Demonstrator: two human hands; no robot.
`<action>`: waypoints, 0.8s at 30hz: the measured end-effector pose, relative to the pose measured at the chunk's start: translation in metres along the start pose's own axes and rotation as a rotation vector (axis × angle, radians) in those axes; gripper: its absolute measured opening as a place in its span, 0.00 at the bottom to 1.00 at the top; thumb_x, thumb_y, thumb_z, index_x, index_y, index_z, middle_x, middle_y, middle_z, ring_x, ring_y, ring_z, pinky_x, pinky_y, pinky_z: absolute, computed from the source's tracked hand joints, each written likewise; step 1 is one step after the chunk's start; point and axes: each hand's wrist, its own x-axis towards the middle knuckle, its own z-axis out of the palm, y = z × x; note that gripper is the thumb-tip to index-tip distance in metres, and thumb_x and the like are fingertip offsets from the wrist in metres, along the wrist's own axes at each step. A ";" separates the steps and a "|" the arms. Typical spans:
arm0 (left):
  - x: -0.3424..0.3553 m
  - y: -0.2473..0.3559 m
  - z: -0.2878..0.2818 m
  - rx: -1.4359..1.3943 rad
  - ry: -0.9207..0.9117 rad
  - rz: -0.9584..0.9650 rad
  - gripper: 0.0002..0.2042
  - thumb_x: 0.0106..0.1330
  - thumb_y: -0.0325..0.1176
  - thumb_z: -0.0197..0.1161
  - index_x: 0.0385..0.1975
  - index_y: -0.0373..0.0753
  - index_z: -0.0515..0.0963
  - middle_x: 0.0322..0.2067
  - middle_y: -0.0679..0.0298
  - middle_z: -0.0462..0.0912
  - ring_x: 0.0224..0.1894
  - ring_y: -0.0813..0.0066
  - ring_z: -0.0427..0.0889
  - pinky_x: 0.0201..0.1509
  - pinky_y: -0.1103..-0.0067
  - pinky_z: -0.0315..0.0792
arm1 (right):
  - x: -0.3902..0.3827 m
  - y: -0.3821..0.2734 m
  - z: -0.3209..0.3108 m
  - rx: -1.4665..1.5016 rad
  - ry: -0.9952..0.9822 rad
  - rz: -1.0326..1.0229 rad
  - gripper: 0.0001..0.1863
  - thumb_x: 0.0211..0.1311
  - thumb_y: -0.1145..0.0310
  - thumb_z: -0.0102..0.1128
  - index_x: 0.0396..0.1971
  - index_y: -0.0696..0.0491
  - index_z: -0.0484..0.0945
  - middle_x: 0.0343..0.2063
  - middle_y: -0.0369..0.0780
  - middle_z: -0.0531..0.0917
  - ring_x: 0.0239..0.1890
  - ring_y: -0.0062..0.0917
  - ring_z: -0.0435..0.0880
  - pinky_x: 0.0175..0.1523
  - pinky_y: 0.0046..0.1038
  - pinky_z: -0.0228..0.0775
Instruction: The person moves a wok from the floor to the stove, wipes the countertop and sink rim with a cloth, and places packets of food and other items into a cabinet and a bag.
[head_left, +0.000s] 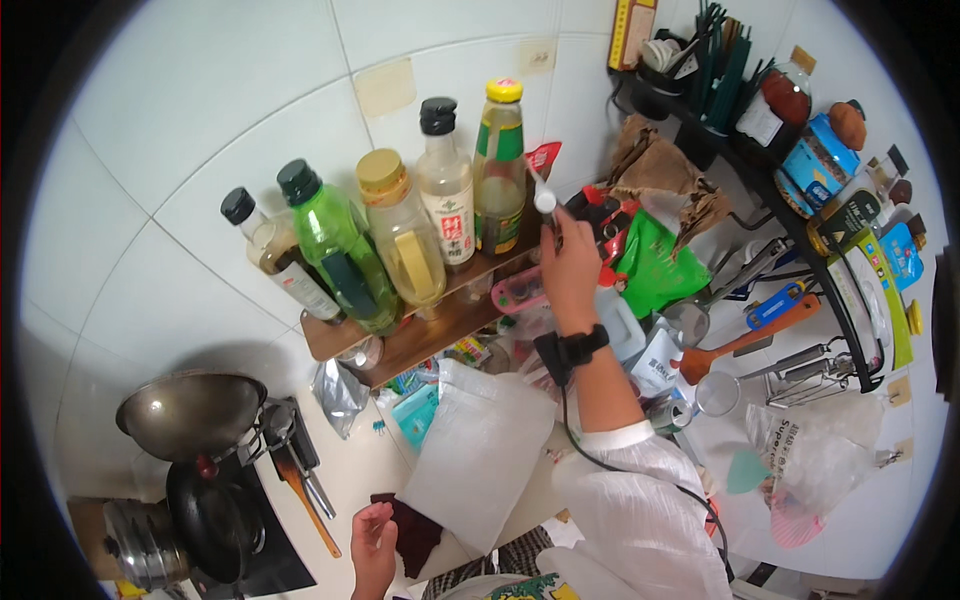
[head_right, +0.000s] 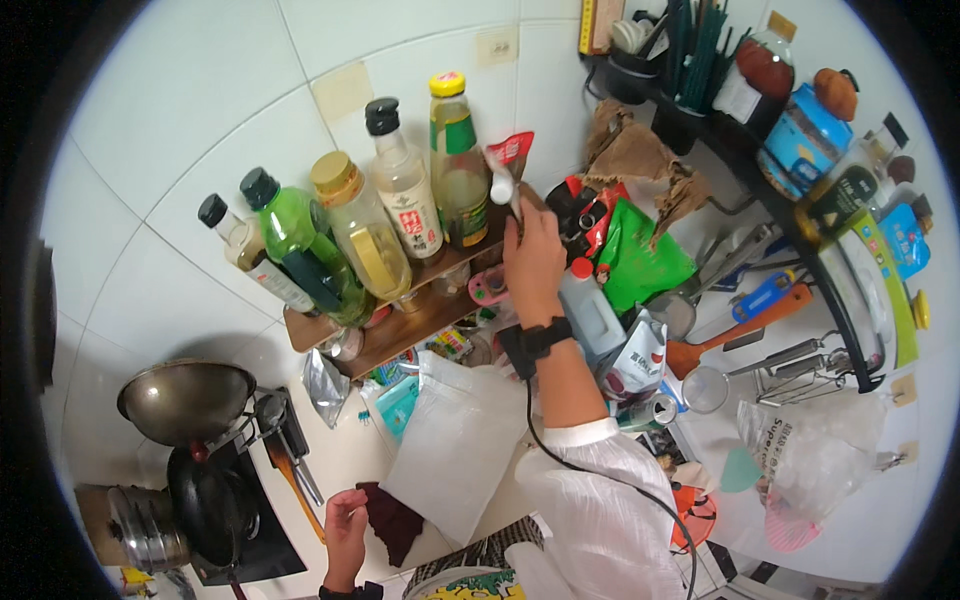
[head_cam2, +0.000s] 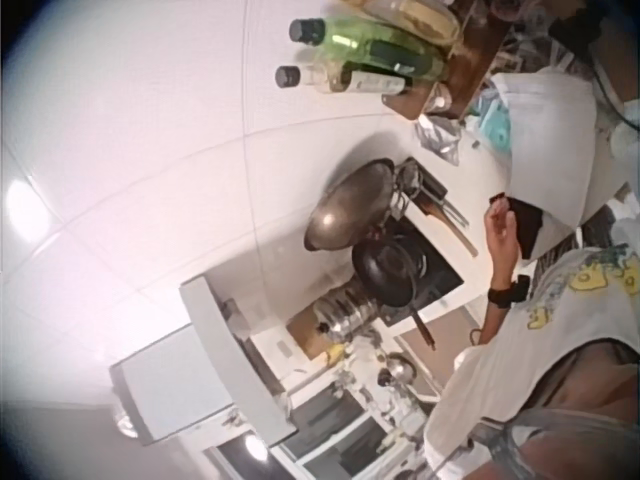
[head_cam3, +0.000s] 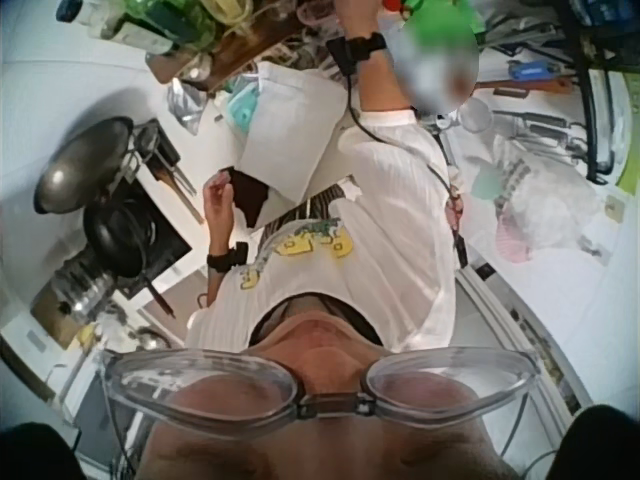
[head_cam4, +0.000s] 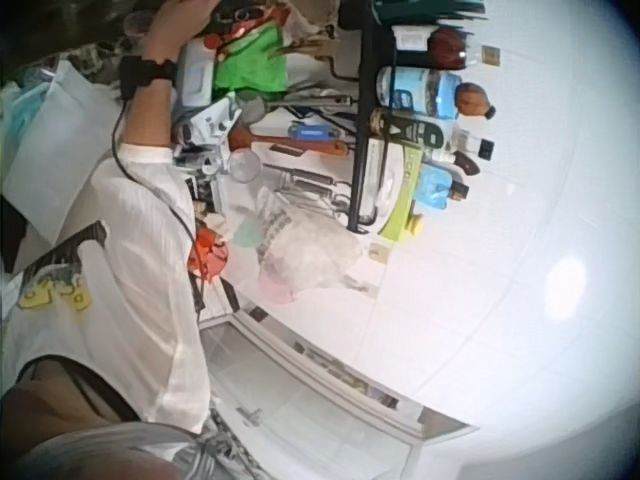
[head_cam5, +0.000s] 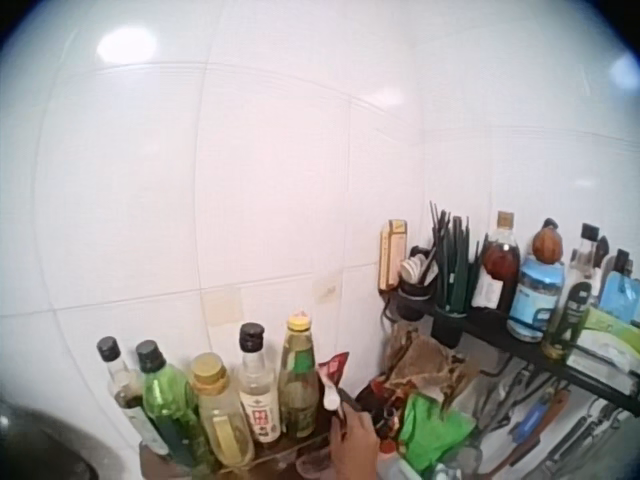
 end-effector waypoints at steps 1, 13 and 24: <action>0.002 -0.005 -0.002 0.006 -0.004 0.022 0.15 0.66 0.23 0.54 0.52 0.34 0.65 0.49 0.57 0.74 0.53 0.70 0.73 0.60 0.76 0.65 | -0.001 0.001 0.003 -0.004 0.003 -0.032 0.20 0.58 0.64 0.61 0.51 0.51 0.73 0.39 0.43 0.76 0.35 0.43 0.80 0.37 0.39 0.74; 0.014 -0.017 0.011 0.053 -0.086 -0.011 0.15 0.67 0.27 0.57 0.52 0.34 0.67 0.51 0.58 0.74 0.54 0.69 0.74 0.59 0.75 0.68 | -0.029 0.010 -0.022 0.060 -0.141 0.082 0.38 0.46 0.66 0.71 0.59 0.52 0.64 0.47 0.42 0.71 0.37 0.34 0.80 0.38 0.31 0.74; 0.016 -0.038 0.029 0.100 -0.198 -0.122 0.15 0.65 0.27 0.59 0.51 0.34 0.69 0.49 0.60 0.74 0.51 0.72 0.74 0.55 0.77 0.71 | -0.037 0.005 -0.027 0.101 -0.111 0.063 0.19 0.59 0.70 0.59 0.50 0.58 0.73 0.36 0.45 0.76 0.30 0.36 0.78 0.36 0.34 0.71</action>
